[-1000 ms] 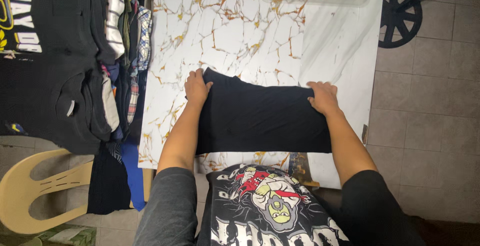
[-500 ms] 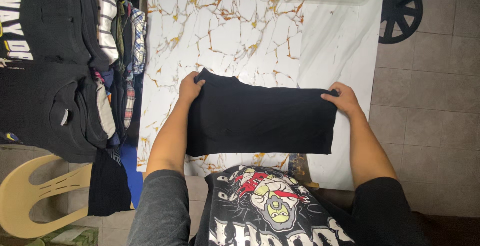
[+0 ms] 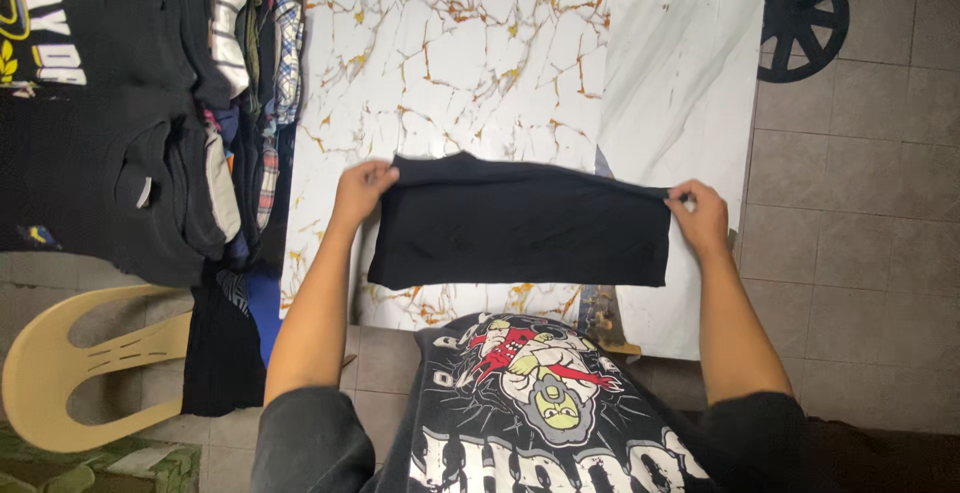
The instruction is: The person folds several shirts and a pair of pants on a table, placing each folded item onto a stack.
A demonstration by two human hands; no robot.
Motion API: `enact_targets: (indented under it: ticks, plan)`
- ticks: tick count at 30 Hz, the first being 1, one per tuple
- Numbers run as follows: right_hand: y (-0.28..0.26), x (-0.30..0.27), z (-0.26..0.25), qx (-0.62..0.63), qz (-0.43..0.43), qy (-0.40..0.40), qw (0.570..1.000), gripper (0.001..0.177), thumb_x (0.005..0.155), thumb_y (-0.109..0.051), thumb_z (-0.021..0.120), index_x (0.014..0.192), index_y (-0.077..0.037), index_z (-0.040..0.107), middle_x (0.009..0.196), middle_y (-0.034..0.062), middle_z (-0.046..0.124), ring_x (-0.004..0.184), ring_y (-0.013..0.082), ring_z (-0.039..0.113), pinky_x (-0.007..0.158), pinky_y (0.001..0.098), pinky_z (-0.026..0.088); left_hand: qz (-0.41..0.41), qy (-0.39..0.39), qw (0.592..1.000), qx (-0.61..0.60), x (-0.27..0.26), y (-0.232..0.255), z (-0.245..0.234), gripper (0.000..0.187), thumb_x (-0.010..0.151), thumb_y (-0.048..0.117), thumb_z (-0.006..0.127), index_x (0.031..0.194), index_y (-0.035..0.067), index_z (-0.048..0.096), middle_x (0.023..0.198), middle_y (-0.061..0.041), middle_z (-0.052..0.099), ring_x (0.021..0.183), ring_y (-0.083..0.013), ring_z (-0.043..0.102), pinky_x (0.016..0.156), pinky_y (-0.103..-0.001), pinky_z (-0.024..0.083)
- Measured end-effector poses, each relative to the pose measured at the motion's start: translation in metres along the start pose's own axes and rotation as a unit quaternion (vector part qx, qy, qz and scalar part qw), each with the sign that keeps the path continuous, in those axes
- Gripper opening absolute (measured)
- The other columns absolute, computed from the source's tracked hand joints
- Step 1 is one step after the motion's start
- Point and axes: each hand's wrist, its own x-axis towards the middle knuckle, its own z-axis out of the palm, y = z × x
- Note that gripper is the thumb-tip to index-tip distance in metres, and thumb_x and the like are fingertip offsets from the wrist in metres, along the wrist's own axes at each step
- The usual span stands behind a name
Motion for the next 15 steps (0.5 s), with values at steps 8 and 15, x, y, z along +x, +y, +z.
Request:
enact_targets:
  ticks: [8,15]
  plan:
    - [0.016,-0.067,0.024,-0.037,0.055,0.015,0.998,0.028,0.083,0.003,0.063,0.108,-0.009,0.069,0.125,0.0136,0.064,0.114,0.0306,0.064,0.101,0.0397,0.051,-0.043,-0.019,0.992,0.118,-0.1,0.009,-0.001,0.029,0.088,0.027,0.077,0.109,0.007,0.076,0.1,-0.01,0.076,0.091,-0.0239,0.071,0.082,-0.036,0.055]
    - [-0.043,-0.067,0.068,-0.203,0.234,0.063,0.949,0.063,0.075,-0.038,0.083,0.114,0.005,0.059,0.122,0.0267,0.06,0.115,0.0478,0.056,0.093,0.0615,0.04,0.154,0.039,0.95,0.27,-0.122,0.041,0.052,0.049,0.095,0.019,0.065,0.143,0.01,0.057,0.152,-0.02,0.048,0.138,-0.0391,0.048,0.111,-0.051,0.04]
